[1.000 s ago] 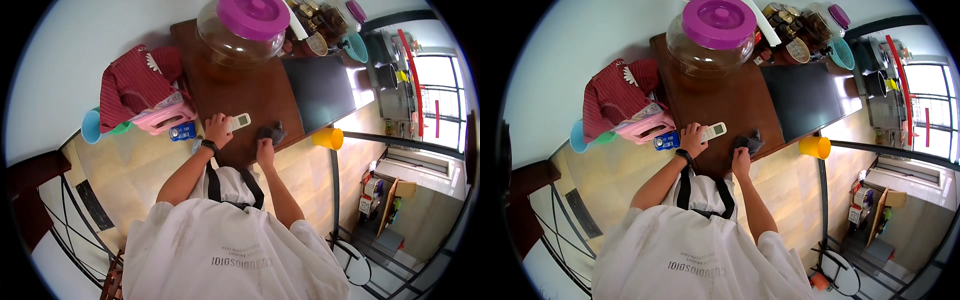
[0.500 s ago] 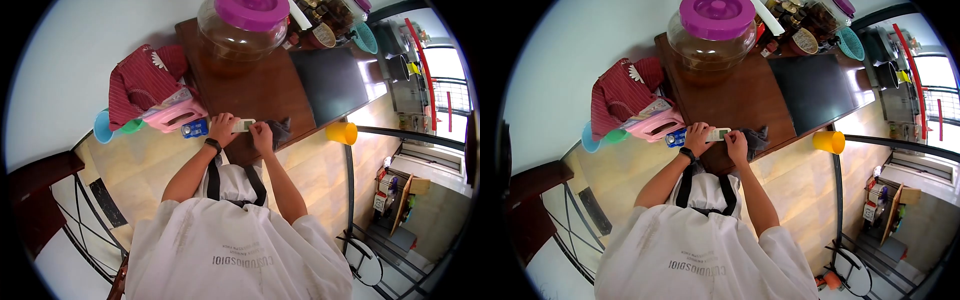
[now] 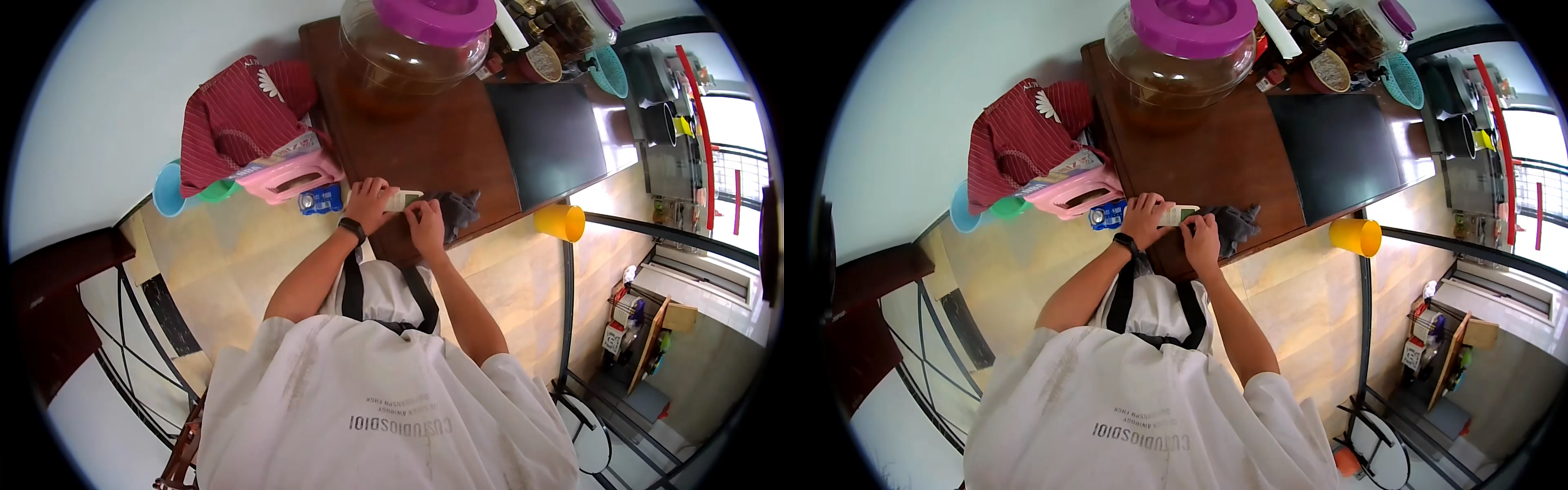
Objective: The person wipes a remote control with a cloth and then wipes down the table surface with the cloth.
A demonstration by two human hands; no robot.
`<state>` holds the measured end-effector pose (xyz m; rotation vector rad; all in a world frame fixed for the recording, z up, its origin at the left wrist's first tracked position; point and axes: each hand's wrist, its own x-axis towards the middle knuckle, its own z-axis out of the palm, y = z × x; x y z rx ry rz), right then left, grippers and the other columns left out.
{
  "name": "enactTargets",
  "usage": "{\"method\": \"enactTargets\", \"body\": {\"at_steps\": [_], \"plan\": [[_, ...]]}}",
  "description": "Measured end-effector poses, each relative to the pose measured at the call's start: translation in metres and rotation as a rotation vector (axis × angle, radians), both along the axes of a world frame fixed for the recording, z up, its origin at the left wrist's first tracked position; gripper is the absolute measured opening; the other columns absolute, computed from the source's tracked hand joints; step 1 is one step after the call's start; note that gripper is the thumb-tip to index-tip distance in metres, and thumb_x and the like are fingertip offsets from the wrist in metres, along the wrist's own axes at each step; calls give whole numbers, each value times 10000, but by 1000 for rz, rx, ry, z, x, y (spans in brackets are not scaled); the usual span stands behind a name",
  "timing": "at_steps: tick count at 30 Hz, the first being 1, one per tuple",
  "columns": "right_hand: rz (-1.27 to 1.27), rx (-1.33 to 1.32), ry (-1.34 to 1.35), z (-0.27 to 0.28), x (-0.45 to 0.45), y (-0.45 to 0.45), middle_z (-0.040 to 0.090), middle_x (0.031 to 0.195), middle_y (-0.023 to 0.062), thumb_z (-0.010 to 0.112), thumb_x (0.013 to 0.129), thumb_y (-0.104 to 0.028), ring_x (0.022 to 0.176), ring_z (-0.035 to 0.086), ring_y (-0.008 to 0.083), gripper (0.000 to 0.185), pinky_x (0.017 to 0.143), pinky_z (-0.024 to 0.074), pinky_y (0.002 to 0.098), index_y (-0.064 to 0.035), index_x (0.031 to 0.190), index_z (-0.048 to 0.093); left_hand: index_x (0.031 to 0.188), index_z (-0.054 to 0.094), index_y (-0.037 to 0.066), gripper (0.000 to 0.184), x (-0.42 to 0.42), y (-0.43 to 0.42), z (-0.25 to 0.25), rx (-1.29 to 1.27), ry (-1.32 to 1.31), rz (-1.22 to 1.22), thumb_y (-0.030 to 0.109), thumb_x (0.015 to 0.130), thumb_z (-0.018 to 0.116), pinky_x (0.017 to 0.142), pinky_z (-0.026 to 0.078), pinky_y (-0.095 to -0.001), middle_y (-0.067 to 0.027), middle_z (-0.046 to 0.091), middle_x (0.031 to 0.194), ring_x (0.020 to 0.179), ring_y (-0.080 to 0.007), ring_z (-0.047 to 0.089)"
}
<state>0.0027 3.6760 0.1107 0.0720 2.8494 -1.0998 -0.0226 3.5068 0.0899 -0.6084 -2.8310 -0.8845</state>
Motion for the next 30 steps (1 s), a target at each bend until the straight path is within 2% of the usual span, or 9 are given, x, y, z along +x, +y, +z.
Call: {"method": "enactTargets", "body": {"at_steps": [4, 7, 10, 13, 21, 24, 28, 30], "plan": [[-14, 34, -8, -3, -19, -9, 497, 860, 125, 654, 796, -173, 840, 523, 321, 131, 721, 440, 401, -55, 818, 603, 1065, 578, 151, 469, 0, -1, -3, -4, 31, -25, 284, 646, 738, 796, 365, -388, -30, 500, 993, 982, -224, 477], [-111, 47, 96, -13, -30, -16, 500, 865, 122, 649, 799, -175, 842, 520, 318, 127, 732, 439, 401, -60, 826, 602, 1092, 571, 157, 507, -1, -2, -4, -61, 24, -27, 277, 637, 759, 804, 365, -383, -26, 488, 1004, 995, -226, 469], [-72, 47, 88, -12, -26, -10, 507, 864, 116, 638, 806, -170, 848, 517, 315, 116, 732, 438, 401, -66, 841, 600, 1093, 572, 151, 510, -2, -4, -4, -21, 14, -22, 285, 637, 758, 800, 369, -381, -25, 485, 996, 989, -224, 468], [80, 46, 53, -2, -11, -1, 513, 867, 111, 630, 812, -161, 852, 515, 313, 105, 730, 437, 401, -69, 854, 600, 1093, 572, 148, 516, -1, -2, -7, 6, 3, -7, 292, 635, 759, 796, 369, -377, -25, 486, 995, 986, -222, 469], [-22, 90, 79, -2, -30, -14, 514, 848, 108, 630, 816, -167, 828, 510, 305, 108, 699, 431, 402, -71, 845, 590, 1108, 571, 143, 503, 0, -2, -1, -55, 19, -9, 295, 660, 740, 785, 367, -373, -33, 492, 981, 971, -226, 477], [-9, 104, 88, -3, -7, -16, 521, 840, 115, 630, 816, -167, 833, 512, 314, 101, 703, 432, 405, -76, 845, 599, 1111, 571, 143, 500, 0, -3, -9, 22, 43, -15, 294, 664, 737, 781, 367, -374, -35, 491, 968, 968, -224, 479], [38, 103, 7, 1, -21, -13, 528, 849, 118, 626, 819, -174, 866, 517, 324, 101, 730, 437, 414, -77, 839, 604, 1113, 572, 149, 502, -2, -2, -8, 16, 44, -13, 295, 662, 738, 785, 366, -377, -36, 492, 973, 975, -223, 480], [35, 76, 73, -2, -36, -12, 522, 841, 112, 625, 821, -185, 847, 511, 321, 107, 727, 432, 421, -80, 835, 609, 1119, 572, 146, 509, -2, 1, -3, -88, -3, 13, 298, 662, 737, 788, 365, -378, -38, 496, 983, 976, -225, 479]]}}
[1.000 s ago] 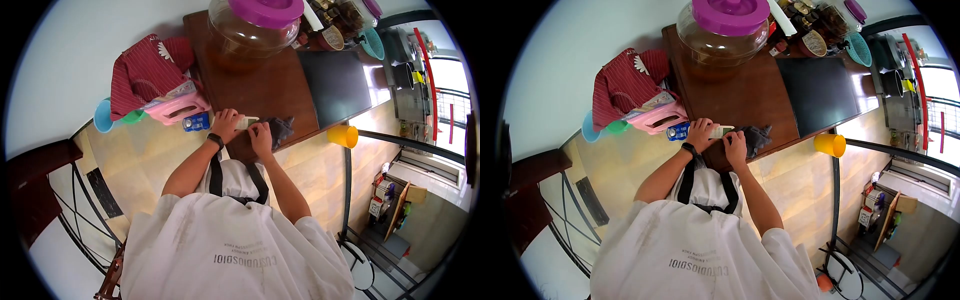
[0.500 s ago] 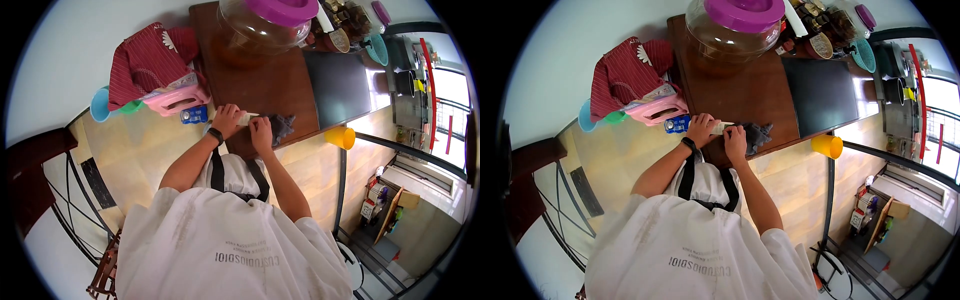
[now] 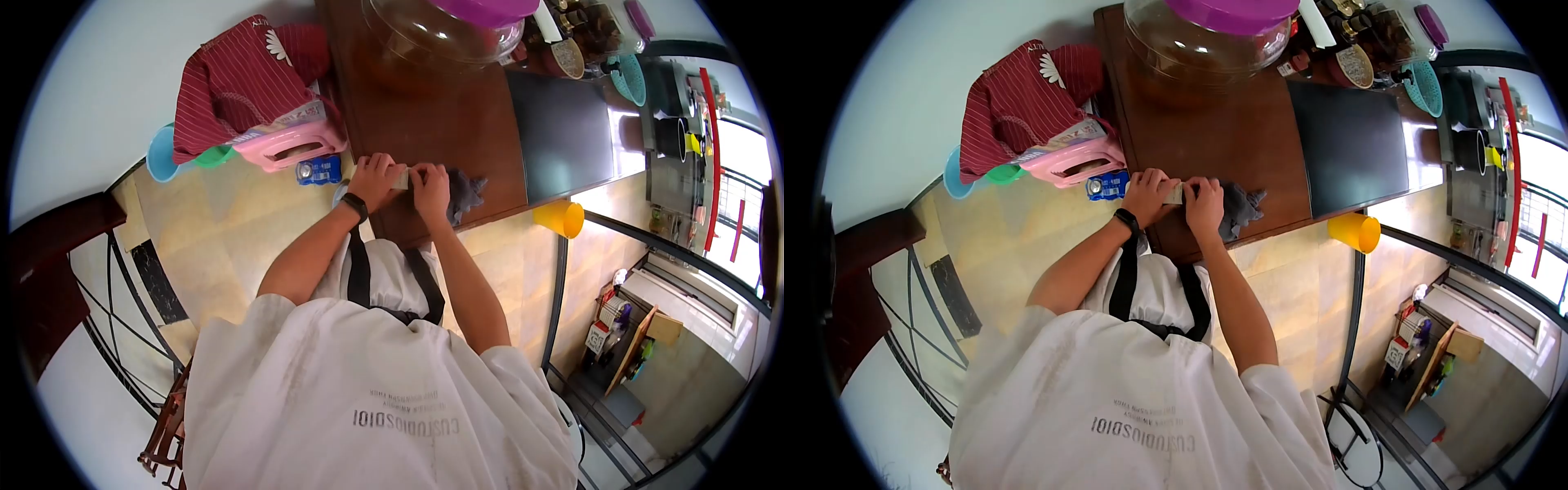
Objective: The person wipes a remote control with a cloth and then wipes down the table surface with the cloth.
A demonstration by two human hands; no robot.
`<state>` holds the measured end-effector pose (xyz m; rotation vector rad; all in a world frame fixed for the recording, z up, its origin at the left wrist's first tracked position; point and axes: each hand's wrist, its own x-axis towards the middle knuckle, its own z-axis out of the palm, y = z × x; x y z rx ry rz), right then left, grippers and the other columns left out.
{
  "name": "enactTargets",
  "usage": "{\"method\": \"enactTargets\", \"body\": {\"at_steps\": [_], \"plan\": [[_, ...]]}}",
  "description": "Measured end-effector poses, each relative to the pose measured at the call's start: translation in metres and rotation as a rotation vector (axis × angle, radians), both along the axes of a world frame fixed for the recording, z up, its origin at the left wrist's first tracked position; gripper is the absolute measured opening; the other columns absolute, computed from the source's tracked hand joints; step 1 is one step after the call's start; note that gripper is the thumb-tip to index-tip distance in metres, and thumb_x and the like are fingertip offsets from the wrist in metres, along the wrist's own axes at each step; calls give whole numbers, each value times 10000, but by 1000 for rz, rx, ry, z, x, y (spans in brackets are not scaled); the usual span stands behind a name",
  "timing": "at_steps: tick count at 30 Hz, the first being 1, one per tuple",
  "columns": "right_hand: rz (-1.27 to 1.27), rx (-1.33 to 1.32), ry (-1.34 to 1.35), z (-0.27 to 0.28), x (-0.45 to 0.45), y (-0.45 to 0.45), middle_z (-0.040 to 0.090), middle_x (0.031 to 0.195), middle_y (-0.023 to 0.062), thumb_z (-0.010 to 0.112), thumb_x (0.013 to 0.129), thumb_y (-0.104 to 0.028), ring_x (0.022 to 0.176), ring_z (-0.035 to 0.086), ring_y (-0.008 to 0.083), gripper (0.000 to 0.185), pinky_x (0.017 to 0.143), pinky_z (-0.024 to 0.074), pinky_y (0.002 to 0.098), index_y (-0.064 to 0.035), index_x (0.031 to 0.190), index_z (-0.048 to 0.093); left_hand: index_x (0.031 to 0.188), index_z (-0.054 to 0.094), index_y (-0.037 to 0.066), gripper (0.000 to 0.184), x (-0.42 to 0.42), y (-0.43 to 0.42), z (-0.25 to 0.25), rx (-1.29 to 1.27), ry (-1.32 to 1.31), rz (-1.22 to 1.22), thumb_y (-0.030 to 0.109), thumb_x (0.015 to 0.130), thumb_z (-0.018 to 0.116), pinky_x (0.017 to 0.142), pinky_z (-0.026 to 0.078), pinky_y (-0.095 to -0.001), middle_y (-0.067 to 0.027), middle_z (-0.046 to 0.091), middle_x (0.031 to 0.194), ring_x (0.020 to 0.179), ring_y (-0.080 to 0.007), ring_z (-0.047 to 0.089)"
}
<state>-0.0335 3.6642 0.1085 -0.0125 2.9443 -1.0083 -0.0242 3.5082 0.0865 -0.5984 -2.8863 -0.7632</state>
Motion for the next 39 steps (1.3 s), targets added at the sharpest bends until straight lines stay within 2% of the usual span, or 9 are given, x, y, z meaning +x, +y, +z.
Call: {"method": "enactTargets", "body": {"at_steps": [9, 13, 19, 21, 22, 26, 31, 37, 39], "plan": [[-28, 2, -131, 7, 21, 2, 545, 848, 130, 626, 819, -201, 831, 518, 342, 123, 727, 428, 431, -81, 844, 635, 1126, 571, 142, 507, 1, -2, -1, 93, 19, -6, 275, 664, 735, 803, 363, -380, -35, 491, 977, 995, -225, 478], [-40, 6, -8, -14, -11, 4, 529, 812, 112, 641, 812, -200, 801, 507, 325, 121, 705, 424, 416, -82, 837, 643, 1121, 573, 142, 515, 3, 0, 3, 24, 0, -20, 289, 656, 740, 802, 364, -383, -33, 494, 979, 995, -227, 477], [-70, -88, -67, -10, -6, 23, 536, 767, 104, 671, 794, -184, 703, 533, 272, 140, 635, 435, 367, -53, 832, 640, 1112, 573, 141, 525, 2, -2, -4, 77, -2, -6, 297, 645, 752, 806, 362, -383, -28, 491, 976, 995, -225, 476], [-236, -187, 6, -25, -3, 42, 567, 653, 92, 683, 794, -191, 588, 540, 194, 168, 554, 428, 321, -36, 846, 642, 1117, 569, 144, 521, 2, -2, -3, 102, -33, 6, 296, 653, 752, 808, 360, -385, -29, 490, 982, 991, -223, 476], [-211, -82, 63, -34, -3, 55, 587, 655, 71, 672, 818, -193, 576, 548, 165, 176, 557, 442, 295, -27, 862, 635, 1117, 569, 144, 521, 1, -1, -2, 99, -33, 9, 296, 653, 752, 808, 360, -385, -29, 490, 982, 991, -223, 476], [-251, -351, -85, -19, -3, 50, 626, 720, 53, 651, 845, -165, 646, 573, 121, 152, 606, 460, 263, -19, 880, 626, 1115, 563, 145, 511, 0, 2, -1, 114, -25, 55, 298, 664, 749, 816, 356, -391, -33, 493, 1001, 998, -221, 472], [-119, -405, -122, -19, 30, 29, 576, 667, 28, 650, 834, -112, 590, 514, 96, 116, 566, 435, 247, -14, 883, 613, 1089, 559, 137, 493, -4, 8, 3, 108, 13, 119, 304, 660, 736, 800, 362, -395, -28, 505, 1002, 979, -220, 481], [-178, -418, -159, -20, 22, 28, 584, 704, 29, 647, 836, -100, 609, 507, 87, 101, 573, 427, 238, -13, 868, 607, 1104, 550, 142, 501, -10, 7, 7, 101, 21, 116, 290, 661, 730, 804, 362, -398, -30, 502, 1018, 991, -224, 474], [-295, -580, -42, -29, 27, 24, 586, 760, 51, 646, 835, -118, 658, 538, 133, 107, 612, 441, 267, -19, 849, 605, 1112, 551, 141, 505, -6, 4, 5, 107, 10, 111, 272, 658, 731, 805, 363, -403, -33, 501, 1010, 980, -230, 476]]}}
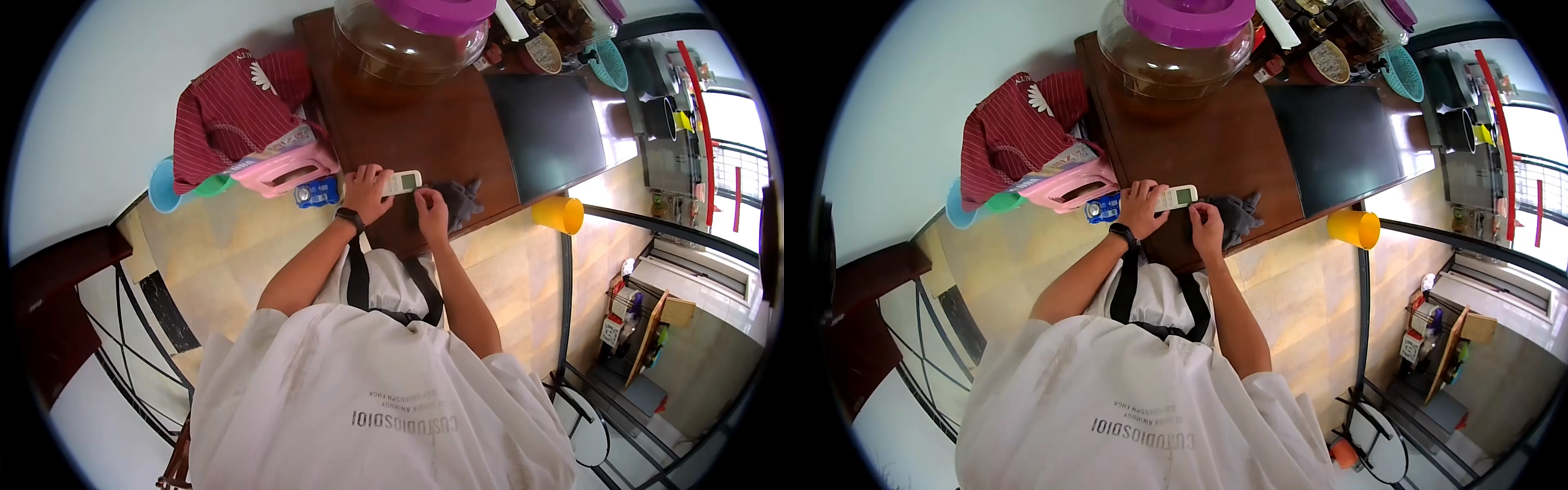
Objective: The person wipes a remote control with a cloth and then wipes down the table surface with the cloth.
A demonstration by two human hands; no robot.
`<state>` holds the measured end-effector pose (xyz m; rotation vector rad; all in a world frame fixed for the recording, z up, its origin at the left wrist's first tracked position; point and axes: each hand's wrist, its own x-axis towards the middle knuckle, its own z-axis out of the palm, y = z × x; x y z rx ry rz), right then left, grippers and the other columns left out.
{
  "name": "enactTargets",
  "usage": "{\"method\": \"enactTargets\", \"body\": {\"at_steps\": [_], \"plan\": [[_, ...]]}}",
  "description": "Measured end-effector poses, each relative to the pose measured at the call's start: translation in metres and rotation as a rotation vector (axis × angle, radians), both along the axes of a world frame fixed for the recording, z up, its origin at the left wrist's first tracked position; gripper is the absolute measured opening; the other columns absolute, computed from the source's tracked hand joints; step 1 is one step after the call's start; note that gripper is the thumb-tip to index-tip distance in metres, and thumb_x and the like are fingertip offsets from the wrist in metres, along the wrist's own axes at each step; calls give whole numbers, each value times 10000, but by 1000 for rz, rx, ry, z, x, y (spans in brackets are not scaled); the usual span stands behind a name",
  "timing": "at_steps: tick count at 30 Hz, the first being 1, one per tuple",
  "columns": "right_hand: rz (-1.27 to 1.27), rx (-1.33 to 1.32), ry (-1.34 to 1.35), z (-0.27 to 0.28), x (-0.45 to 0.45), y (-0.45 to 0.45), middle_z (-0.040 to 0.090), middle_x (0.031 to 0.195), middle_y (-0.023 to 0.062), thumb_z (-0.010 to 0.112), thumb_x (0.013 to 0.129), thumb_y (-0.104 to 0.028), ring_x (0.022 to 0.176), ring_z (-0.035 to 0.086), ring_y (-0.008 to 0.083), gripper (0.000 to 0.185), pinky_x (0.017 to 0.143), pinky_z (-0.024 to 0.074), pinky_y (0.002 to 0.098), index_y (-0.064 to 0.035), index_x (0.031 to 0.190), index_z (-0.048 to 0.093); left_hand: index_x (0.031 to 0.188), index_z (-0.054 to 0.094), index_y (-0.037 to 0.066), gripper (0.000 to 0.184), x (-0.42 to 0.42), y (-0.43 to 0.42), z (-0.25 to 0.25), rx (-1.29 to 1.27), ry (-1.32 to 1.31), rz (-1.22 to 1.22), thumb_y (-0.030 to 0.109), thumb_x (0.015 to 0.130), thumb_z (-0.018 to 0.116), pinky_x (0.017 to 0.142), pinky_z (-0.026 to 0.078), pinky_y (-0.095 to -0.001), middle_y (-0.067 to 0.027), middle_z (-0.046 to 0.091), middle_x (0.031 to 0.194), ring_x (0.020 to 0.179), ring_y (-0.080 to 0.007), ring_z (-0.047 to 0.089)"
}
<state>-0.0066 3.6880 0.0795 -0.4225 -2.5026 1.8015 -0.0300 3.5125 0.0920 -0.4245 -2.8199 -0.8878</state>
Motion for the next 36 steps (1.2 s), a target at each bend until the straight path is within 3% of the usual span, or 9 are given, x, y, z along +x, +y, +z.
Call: {"method": "enactTargets", "body": {"at_steps": [6, 10, 15, 20, 21, 24, 30, 32, 36], "plan": [[121, 476, 178, 1, 3, -28, 573, 785, 94, 637, 827, -103, 669, 564, 207, 86, 619, 453, 299, -27, 859, 613, 1108, 563, 151, 514, -6, -4, -2, -17, -77, -56, 262, 643, 752, 770, 394, -403, -41, 494, 971, 958, -243, 481], [-7, 343, 130, 7, -7, -28, 555, 785, 107, 637, 818, -124, 738, 552, 284, 105, 664, 445, 367, -28, 807, 594, 1098, 566, 153, 509, -6, -3, -6, 30, -85, -33, 269, 641, 757, 756, 404, -399, -45, 490, 954, 949, -250, 484], [-115, 349, 105, 9, -2, -35, 571, 793, 115, 625, 826, -107, 748, 571, 277, 84, 664, 454, 355, -26, 824, 601, 1091, 567, 158, 500, -3, -1, -9, 31, -40, 6, 277, 643, 756, 746, 397, -395, -45, 488, 940, 923, -250, 491], [3, 341, 232, 8, -2, -33, 611, 778, 120, 647, 820, -95, 686, 597, 235, 90, 638, 465, 321, -13, 839, 614, 1100, 568, 160, 495, -4, 1, -7, 30, -28, 10, 285, 656, 746, 744, 395, -391, -43, 487, 936, 921, -244, 492], [-116, 288, 190, 6, -7, -34, 590, 781, 128, 636, 811, -80, 706, 581, 292, 74, 648, 463, 364, -15, 812, 600, 1103, 569, 160, 492, -3, 0, -6, 30, -38, 9, 287, 660, 742, 746, 394, -390, -43, 487, 936, 921, -242, 493], [-176, 217, 116, 10, -9, -36, 592, 788, 130, 636, 813, -88, 728, 583, 296, 79, 659, 464, 361, -16, 814, 602, 1106, 570, 160, 489, -3, -1, -10, 46, -17, 8, 294, 666, 738, 743, 391, -389, -43, 486, 936, 921, -239, 493], [64, 323, 147, 12, -6, -30, 601, 783, 128, 639, 818, -92, 734, 592, 266, 89, 669, 468, 343, -8, 832, 612, 1105, 569, 158, 494, -3, 1, -9, 19, -23, 26, 299, 664, 741, 735, 384, -388, -45, 483, 933, 923, -242, 490], [-236, 227, 114, 8, -16, -31, 617, 767, 128, 639, 823, -92, 696, 607, 245, 93, 641, 473, 325, -4, 841, 615, 1108, 569, 158, 496, -3, 2, -10, 25, -31, 31, 297, 664, 740, 738, 383, -389, -45, 483, 934, 925, -242, 489], [-152, 252, 110, 7, -14, -26, 621, 762, 133, 639, 823, -84, 675, 610, 238, 91, 624, 475, 319, 1, 846, 615, 1114, 571, 158, 501, -2, 3, -8, 14, -52, 40, 300, 663, 739, 744, 379, -389, -46, 484, 942, 930, -243, 485]]}}
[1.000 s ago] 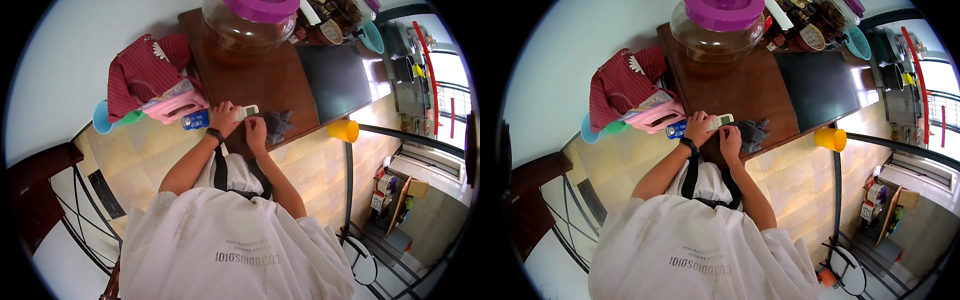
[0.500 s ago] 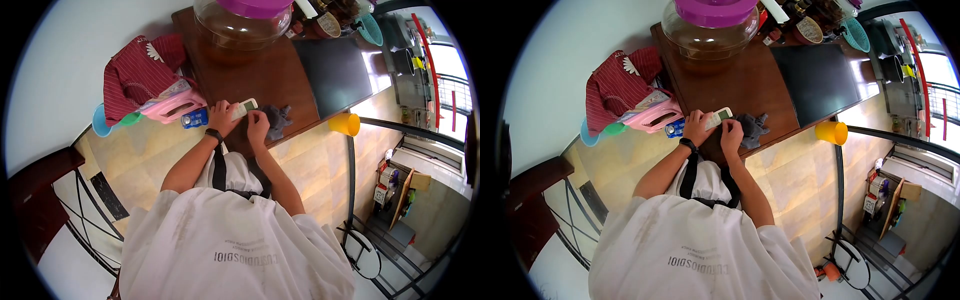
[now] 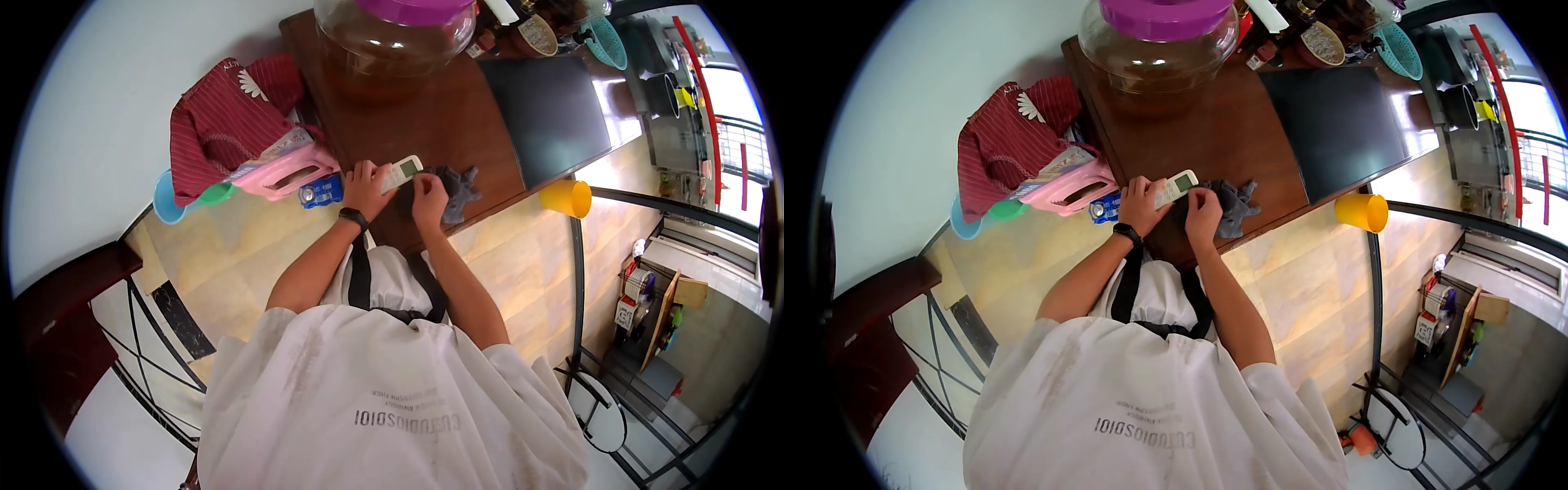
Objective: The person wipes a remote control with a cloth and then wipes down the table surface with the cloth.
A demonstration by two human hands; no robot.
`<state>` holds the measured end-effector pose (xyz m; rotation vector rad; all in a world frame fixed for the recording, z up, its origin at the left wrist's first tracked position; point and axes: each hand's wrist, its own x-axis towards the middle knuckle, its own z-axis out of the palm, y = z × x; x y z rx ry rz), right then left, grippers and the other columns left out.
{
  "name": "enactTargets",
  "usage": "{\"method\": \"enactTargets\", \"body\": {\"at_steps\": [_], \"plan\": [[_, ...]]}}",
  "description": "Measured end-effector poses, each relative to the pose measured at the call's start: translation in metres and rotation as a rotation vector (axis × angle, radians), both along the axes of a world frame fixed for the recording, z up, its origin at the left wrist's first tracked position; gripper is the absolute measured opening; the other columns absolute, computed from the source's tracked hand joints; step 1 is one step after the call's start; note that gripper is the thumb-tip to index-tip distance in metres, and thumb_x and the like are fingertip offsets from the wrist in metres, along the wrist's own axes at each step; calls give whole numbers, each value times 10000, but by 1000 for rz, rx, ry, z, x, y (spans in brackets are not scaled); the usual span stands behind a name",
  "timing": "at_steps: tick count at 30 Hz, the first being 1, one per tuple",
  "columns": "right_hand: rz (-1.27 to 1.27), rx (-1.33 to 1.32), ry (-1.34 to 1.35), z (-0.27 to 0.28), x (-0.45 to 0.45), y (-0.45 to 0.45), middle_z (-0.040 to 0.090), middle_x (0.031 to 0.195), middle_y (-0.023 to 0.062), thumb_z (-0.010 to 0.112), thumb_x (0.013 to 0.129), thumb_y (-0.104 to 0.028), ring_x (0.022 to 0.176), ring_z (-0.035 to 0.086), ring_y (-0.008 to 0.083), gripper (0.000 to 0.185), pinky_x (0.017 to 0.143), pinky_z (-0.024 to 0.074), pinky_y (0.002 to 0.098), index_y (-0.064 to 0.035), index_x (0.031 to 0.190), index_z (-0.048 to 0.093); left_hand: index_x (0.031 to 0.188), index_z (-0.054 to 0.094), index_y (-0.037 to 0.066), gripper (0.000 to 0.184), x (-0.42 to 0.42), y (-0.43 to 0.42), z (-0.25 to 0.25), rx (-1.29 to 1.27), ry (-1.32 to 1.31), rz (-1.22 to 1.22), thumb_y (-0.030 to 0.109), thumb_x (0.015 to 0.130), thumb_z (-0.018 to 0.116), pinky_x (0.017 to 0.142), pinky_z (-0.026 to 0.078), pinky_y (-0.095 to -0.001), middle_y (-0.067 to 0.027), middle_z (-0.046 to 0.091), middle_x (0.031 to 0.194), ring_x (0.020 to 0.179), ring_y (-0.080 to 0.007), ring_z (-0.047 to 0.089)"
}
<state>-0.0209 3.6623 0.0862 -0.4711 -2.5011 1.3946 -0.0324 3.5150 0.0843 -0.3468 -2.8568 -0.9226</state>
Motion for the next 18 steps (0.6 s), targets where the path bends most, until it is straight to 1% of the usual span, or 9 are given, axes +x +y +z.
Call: {"method": "enactTargets", "body": {"at_steps": [2, 5, 7, 8, 10, 12, 14, 15, 18], "plan": [[192, 65, 98, 1, 8, -4, 607, 772, 132, 652, 811, -81, 669, 604, 249, 91, 628, 474, 323, -3, 828, 608, 1107, 572, 145, 506, -2, -1, 1, -1, 25, -2, 288, 655, 746, 739, 383, -384, -50, 480, 932, 922, -247, 487], [231, 80, 36, 2, 8, -4, 613, 768, 127, 648, 815, -80, 674, 608, 237, 94, 632, 477, 317, -1, 845, 606, 1104, 572, 133, 516, -2, 1, 0, 5, 38, 3, 275, 643, 755, 735, 388, -378, -54, 478, 922, 914, -253, 489], [113, -39, 25, -2, 3, 1, 621, 767, 120, 638, 823, -76, 681, 612, 221, 92, 637, 480, 309, 5, 851, 604, 1107, 571, 134, 521, 0, -1, 1, 7, 33, 4, 273, 641, 756, 737, 389, -378, -55, 478, 923, 914, -253, 490], [116, -41, 26, 1, -3, 2, 621, 767, 120, 638, 823, -76, 681, 612, 221, 92, 637, 480, 309, 5, 851, 604, 1110, 570, 135, 517, -1, 0, 1, 18, 25, 7, 274, 647, 752, 737, 389, -379, -56, 478, 924, 915, -254, 490], [-48, -132, -129, 5, -11, 1, 629, 769, 116, 630, 827, -66, 690, 617, 206, 87, 641, 481, 304, 13, 850, 601, 1112, 568, 136, 513, 0, -2, 2, 23, 15, 9, 276, 652, 747, 738, 390, -380, -58, 479, 925, 916, -255, 490], [3, -77, -81, 8, -5, 2, 614, 760, 115, 635, 820, -62, 674, 607, 218, 84, 633, 479, 309, 10, 849, 602, 1116, 566, 134, 515, -1, -1, 1, 17, 23, -1, 274, 654, 746, 735, 389, -382, -59, 478, 924, 913, -256, 491], [284, 39, 48, 10, 4, 1, 591, 748, 115, 641, 812, -60, 656, 591, 234, 89, 621, 475, 316, 4, 861, 604, 1113, 567, 132, 517, -2, -1, 1, 15, 36, -3, 273, 651, 749, 735, 389, -384, -58, 477, 923, 911, -257, 490], [251, 6, 15, 9, 5, -2, 603, 754, 109, 662, 784, -62, 639, 577, 200, 75, 607, 465, 300, -23, 835, 624, 1110, 567, 130, 519, -1, -1, 0, 11, 42, -4, 273, 647, 753, 734, 390, -385, -58, 475, 923, 910, -257, 490], [247, 33, -20, 9, 0, 3, 587, 747, 109, 636, 820, -63, 652, 585, 225, 85, 617, 474, 312, 4, 853, 594, 1106, 567, 129, 516, -1, 0, -1, 33, 51, 7, 271, 647, 755, 739, 389, -386, -57, 474, 924, 911, -259, 490]]}}
